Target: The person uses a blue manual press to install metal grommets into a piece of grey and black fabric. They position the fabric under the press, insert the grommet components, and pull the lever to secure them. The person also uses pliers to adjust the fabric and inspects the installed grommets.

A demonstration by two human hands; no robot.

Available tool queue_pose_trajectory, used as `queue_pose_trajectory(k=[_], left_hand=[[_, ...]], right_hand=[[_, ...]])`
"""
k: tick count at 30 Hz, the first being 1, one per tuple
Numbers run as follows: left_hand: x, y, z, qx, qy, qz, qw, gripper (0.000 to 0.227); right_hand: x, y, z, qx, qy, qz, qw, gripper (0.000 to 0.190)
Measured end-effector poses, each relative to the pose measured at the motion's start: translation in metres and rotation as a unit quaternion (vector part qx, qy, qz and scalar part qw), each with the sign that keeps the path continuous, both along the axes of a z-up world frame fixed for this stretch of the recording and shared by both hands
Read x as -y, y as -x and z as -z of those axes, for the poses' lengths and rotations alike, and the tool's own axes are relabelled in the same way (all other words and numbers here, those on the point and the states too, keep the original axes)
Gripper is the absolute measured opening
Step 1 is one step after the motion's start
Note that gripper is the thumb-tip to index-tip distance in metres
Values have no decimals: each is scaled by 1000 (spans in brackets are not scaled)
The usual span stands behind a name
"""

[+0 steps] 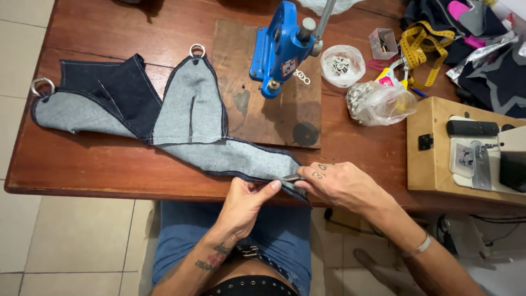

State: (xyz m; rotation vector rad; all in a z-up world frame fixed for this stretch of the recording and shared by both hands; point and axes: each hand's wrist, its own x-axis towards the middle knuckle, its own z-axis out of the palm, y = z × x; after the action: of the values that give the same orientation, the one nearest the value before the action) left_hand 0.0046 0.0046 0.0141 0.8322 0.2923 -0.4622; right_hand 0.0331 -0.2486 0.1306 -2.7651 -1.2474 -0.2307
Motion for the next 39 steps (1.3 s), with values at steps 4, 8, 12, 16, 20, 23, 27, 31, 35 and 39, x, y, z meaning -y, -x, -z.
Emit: queue_pose_trajectory(k=[4,8,12,16,20,23,27,31,35,39], left_hand=[[1,-1,-9,-6,1,5,1000,48],[0,-3,-8,-18,13,10,1000,48],[0,-1,-6,-20,20,7,1000,49],[-1,-3,1,-19,20,12,1000,49],[-1,-3,-12,-11,22,9,1000,52],[-1,-1,-10,-6,27,8,1000,52],[-3,-2,-14,1,22,13,1000,54],[-4,-2,-10,6,14,23,1000,54],[-7,-3,-20,5,8,28,1000,56],[-8,-2,-20,-4,13,30,999,56]], right_hand=[[0,-2,4,34,6,-10,999,28],[7,-5,14,-18,-20,-6,1000,28],[9,-4,13,-64,-49,2,997,30],[10,-5,8,-98,-52,-7,994,29],[9,-12,6,-86,-40,-27,995,28],[7,-17,1,-78,-32,-37,996,27],[4,-24,-7,-57,-19,-61,996,27],[-1,-35,-22,-46,-4,-108,993,26],[-6,-45,-31,-28,1,-141,990,28],[-5,-55,-26,-9,0,-189,982,26]])
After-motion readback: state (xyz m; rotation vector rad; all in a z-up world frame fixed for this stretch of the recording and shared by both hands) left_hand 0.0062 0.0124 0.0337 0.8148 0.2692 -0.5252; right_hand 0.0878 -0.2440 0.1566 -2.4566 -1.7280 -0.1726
